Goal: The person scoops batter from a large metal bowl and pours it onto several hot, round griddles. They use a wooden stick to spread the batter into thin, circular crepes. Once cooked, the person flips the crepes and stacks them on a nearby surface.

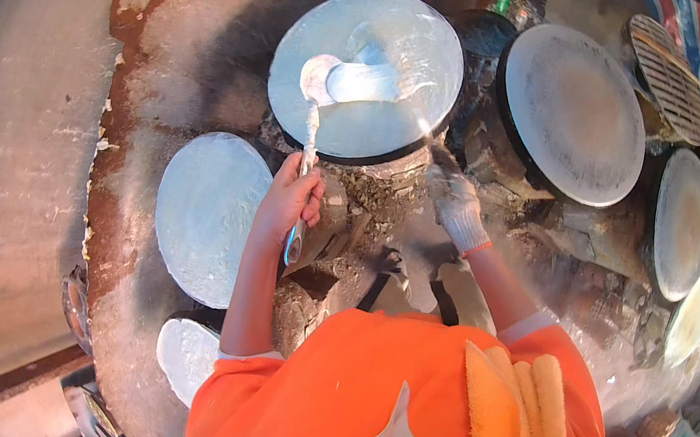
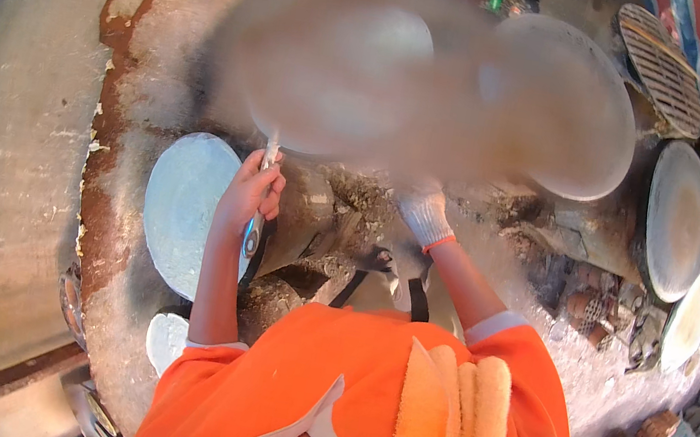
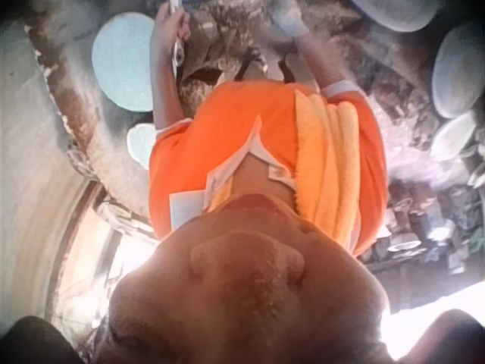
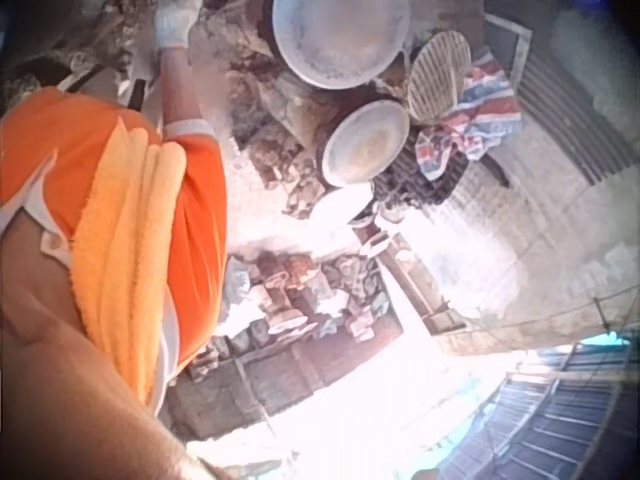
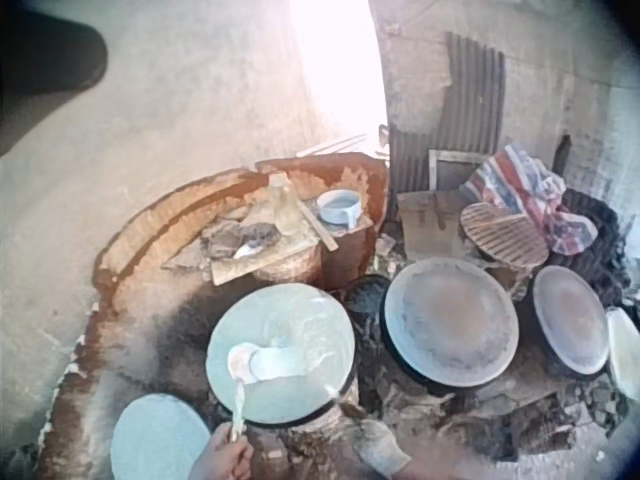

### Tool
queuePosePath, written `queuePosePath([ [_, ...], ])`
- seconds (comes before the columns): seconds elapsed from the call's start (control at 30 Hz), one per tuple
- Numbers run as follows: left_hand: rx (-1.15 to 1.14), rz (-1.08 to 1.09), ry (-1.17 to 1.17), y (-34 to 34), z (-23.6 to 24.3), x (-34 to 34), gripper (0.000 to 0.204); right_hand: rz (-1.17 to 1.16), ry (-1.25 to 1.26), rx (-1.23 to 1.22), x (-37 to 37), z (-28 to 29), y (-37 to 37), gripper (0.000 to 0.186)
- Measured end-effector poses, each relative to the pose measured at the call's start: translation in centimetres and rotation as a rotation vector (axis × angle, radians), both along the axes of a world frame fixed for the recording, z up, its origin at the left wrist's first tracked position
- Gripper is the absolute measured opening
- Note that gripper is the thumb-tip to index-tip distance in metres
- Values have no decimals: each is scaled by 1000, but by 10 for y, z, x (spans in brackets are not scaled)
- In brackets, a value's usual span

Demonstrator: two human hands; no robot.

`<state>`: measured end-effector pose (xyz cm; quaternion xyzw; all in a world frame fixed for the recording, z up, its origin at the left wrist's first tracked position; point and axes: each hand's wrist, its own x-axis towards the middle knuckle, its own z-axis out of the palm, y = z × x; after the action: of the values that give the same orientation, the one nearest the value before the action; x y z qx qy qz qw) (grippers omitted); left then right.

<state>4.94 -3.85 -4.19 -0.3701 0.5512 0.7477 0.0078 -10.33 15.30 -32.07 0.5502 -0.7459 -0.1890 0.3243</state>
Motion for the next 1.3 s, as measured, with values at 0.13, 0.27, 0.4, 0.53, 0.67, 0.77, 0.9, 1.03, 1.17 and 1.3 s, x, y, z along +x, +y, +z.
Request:
queuePosePath([
  [0.13,84,187,79,39,-18,30,19,-214,-1548,-310,47,107,-9,32],
  [0.27,1020,286,595,19,-27,22,37,-542,-2179,-302,8,188,-13,42],
  [0.4,1239,305,836,29,36,14,42,-448,-1716,-634,-80,164,12,41],
  [0.53,1093,261,860,34,81,-3,39,-678,-1507,-165,-68,208,-22,44],
  [0.67,969,192,803,17,102,-19,38,-259,-1417,-382,-85,107,-46,37],
  [0.77,900,124,717,2,97,-38,37,68,-1561,-640,-66,86,-41,29],
  [0.9,706,7,589,4,78,-73,37,-45,-1876,-854,-36,83,-3,26],
  [1.03,426,-136,509,36,89,-105,34,-145,-1516,-608,-31,207,47,26],
  [1.17,322,-301,452,98,108,-145,27,-365,-2160,-1606,-61,189,132,22],
  [1.3,413,-429,439,188,93,-184,23,-885,-1840,-1948,-88,158,236,25],
])
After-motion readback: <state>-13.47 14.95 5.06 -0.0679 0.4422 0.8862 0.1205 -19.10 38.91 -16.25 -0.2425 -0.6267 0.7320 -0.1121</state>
